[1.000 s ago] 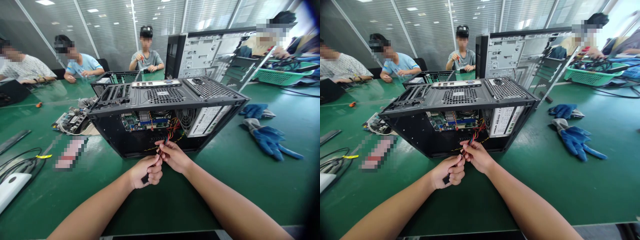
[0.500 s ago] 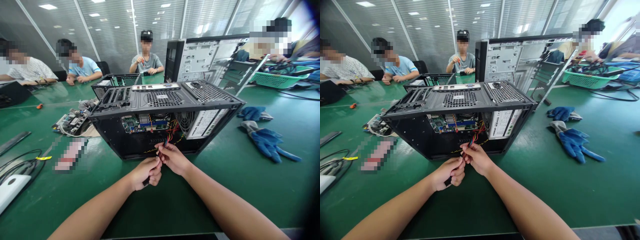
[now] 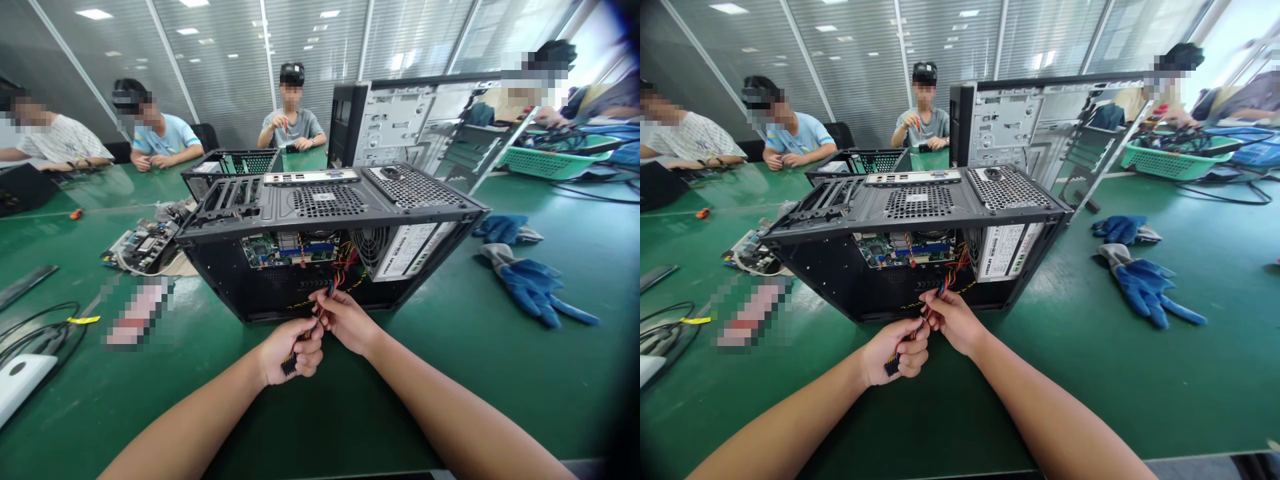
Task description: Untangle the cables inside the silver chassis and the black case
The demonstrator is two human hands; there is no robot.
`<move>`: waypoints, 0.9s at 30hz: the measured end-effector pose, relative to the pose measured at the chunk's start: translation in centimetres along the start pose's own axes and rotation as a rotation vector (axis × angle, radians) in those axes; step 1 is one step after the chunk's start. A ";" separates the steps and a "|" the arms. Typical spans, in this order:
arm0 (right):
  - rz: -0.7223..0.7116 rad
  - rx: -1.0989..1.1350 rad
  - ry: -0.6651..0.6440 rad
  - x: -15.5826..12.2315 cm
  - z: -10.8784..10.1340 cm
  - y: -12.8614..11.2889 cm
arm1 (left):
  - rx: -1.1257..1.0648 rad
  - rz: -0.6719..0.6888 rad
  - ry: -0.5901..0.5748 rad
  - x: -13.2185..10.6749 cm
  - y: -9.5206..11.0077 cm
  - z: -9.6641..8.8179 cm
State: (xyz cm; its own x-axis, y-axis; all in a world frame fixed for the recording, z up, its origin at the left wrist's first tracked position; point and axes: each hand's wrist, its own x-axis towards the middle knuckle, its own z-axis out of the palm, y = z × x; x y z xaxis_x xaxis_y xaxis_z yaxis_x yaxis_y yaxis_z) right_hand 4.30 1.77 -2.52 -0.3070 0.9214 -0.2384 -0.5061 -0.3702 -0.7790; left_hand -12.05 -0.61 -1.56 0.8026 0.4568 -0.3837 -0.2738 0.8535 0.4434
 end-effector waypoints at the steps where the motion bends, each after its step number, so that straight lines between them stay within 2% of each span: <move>1: -0.005 -0.003 0.003 0.0 0.0 0.0 | 0.016 0.006 0.011 0.1 -0.1 0.0; 7: -0.022 -0.017 0.014 0.0 0.0 0.1 | 0.050 0.018 0.036 0.2 -0.2 -0.2; 16: -0.001 0.037 -0.028 -0.1 0.1 -0.1 | -0.031 -0.010 -0.010 0.1 -0.1 -0.3; 27: 0.013 0.055 -0.007 -0.2 0.2 -0.2 | -0.005 0.000 0.031 0.3 -0.3 -0.3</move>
State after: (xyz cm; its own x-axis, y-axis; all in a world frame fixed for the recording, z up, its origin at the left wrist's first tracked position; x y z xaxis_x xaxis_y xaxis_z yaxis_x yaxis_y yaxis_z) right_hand 4.30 1.63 -2.15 -0.3194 0.9156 -0.2444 -0.5456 -0.3886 -0.7425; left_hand -11.92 -0.68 -2.06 0.7857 0.4642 -0.4089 -0.2763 0.8547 0.4394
